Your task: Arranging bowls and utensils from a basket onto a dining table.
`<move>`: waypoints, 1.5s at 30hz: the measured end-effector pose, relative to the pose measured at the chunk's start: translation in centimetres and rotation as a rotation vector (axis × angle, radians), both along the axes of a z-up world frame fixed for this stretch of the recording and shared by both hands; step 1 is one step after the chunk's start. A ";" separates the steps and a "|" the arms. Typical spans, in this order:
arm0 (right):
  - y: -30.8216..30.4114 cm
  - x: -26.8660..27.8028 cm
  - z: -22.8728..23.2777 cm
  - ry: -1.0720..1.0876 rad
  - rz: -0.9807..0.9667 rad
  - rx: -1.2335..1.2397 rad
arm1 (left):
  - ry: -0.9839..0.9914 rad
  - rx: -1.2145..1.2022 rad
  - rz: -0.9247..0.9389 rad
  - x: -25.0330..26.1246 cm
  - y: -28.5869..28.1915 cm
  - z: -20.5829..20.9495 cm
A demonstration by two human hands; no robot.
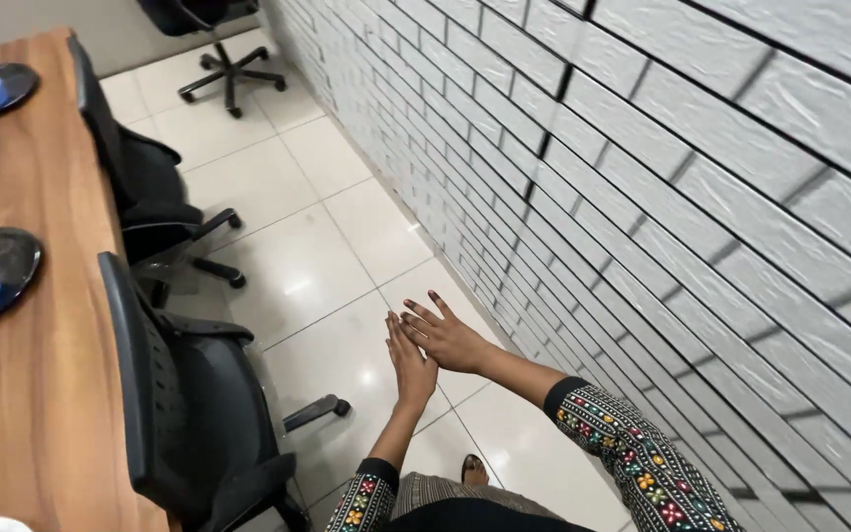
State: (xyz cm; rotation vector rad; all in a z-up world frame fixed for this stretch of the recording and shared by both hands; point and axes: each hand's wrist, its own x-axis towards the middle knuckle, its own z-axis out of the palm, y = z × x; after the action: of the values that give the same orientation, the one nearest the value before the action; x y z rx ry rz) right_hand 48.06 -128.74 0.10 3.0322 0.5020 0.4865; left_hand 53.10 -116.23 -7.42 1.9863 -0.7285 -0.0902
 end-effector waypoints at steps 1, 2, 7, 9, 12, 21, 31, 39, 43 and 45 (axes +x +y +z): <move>-0.5 1.9 -0.2 0.003 0.037 0.006 | 0.003 0.006 0.037 1.1 -0.2 0.1; -0.9 3.7 -0.4 0.012 0.093 -0.020 | 0.034 0.023 0.081 2.3 -0.4 0.1; -2.0 12.5 -1.7 0.092 0.212 -0.010 | -0.052 0.048 0.217 9.6 -0.9 -1.3; -2.5 16.3 -3.0 0.077 0.206 0.011 | -0.083 0.134 0.251 13.3 -1.1 -0.8; -4.1 22.4 -2.3 0.095 0.170 -0.050 | -0.146 0.182 0.260 19.6 -2.9 -1.0; -8.9 42.0 -0.9 0.013 0.227 -0.082 | -0.170 0.204 0.189 39.4 -8.0 0.8; -14.4 59.8 -3.9 0.062 0.211 -0.028 | -0.274 0.277 0.084 57.7 -13.0 -0.9; -22.7 77.2 -4.9 0.180 0.267 -0.022 | -0.254 0.388 0.129 74.2 -21.5 -2.2; -28.3 87.1 -3.7 0.027 0.322 -0.063 | -0.270 0.316 0.195 83.1 -26.7 -0.2; -30.0 91.1 -3.7 0.012 0.399 -0.060 | -0.265 0.255 0.260 86.3 -28.4 -0.1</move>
State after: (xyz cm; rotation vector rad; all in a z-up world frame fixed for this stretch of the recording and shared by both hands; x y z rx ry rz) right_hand 139.14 -158.74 -3.62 2.8779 1.1104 0.4531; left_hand 139.38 -144.65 -7.52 2.3494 -0.6414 0.2511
